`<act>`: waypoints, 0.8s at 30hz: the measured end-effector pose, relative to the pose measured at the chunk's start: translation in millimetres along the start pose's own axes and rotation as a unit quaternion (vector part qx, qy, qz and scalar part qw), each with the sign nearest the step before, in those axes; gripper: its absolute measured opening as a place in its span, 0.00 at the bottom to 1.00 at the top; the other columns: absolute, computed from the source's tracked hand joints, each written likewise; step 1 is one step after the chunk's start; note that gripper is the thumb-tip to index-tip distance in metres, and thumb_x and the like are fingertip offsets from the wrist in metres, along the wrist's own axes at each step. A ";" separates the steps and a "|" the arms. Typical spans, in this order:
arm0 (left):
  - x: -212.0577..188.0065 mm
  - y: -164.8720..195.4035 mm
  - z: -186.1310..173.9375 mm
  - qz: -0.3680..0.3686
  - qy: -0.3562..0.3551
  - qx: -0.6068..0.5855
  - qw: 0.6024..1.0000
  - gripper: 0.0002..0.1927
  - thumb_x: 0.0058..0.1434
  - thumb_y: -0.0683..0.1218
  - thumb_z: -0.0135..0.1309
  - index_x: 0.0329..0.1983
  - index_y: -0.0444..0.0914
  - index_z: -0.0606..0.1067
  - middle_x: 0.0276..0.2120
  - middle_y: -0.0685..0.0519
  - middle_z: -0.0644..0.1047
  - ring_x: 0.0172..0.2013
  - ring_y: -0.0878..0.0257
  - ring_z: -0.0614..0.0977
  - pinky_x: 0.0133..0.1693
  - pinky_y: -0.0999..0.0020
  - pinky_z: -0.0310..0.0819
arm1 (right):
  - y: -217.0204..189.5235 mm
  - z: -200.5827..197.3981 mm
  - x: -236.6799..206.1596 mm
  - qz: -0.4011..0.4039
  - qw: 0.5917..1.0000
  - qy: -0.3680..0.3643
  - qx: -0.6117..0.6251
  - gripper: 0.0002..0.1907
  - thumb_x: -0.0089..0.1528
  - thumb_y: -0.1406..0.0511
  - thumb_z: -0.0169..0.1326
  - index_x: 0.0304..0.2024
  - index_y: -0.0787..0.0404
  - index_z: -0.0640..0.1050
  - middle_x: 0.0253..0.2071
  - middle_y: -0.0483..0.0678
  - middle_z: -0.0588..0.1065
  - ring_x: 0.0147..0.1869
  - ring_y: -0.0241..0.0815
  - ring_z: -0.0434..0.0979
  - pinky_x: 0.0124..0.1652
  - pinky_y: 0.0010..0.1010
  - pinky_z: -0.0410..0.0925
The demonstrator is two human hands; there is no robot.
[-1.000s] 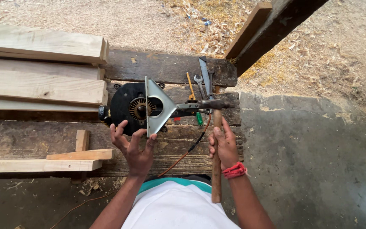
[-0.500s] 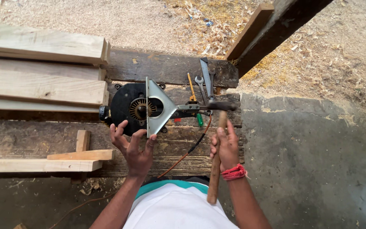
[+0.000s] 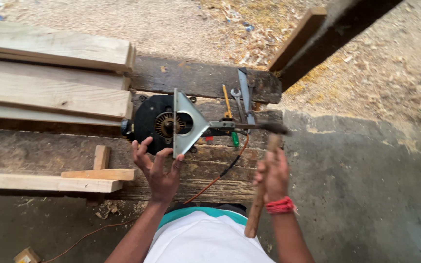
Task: The person uses a plunge router to cut a slot in a small wood block on a workbench. They adjust the router and its cord, strike the workpiece area with a hammer, reposition the router on the block, and continue routing along the wood, then lift the router away at the end.
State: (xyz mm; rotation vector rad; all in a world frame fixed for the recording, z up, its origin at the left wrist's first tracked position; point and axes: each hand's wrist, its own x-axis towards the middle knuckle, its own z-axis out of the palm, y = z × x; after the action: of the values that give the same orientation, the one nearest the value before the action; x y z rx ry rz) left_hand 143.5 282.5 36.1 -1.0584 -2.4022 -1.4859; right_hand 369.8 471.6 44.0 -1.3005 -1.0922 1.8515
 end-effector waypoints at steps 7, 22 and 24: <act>4.0 -9.3 3.7 -0.005 0.091 -0.057 0.994 0.39 0.68 0.68 0.48 0.65 0.34 0.60 0.71 0.37 0.51 0.74 0.43 0.51 0.70 0.44 0.50 | 66.3 -64.1 58.8 0.073 0.987 0.136 0.045 0.11 0.70 0.56 0.47 0.42 0.54 0.63 0.22 0.41 0.63 0.20 0.37 0.65 0.20 0.34 0.66; 75.0 -66.1 -3.7 -0.225 0.056 -0.242 0.942 0.20 0.72 0.57 0.52 0.49 0.34 0.75 0.36 0.60 0.74 0.37 0.71 0.72 0.40 0.74 0.69 | -50.7 -4.3 156.8 -0.036 0.876 -0.336 -0.346 0.15 0.65 0.55 0.49 0.45 0.56 0.78 0.33 0.42 0.78 0.31 0.32 0.76 0.29 0.24 0.71; 84.5 -68.0 -6.6 -0.220 0.042 -0.275 0.935 0.20 0.71 0.57 0.53 0.49 0.34 0.75 0.36 0.62 0.75 0.37 0.73 0.73 0.40 0.75 0.69 | -54.3 31.6 149.0 -0.054 0.785 -0.523 -0.329 0.20 0.67 0.53 0.46 0.52 0.60 0.75 0.41 0.42 0.79 0.45 0.32 0.79 0.40 0.27 0.75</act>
State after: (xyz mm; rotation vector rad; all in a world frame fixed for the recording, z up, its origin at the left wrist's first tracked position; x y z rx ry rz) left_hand 36.6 300.4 26.8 -0.5044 -2.3118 -2.3959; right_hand 293.1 613.5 32.8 -0.3335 -2.4908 2.1955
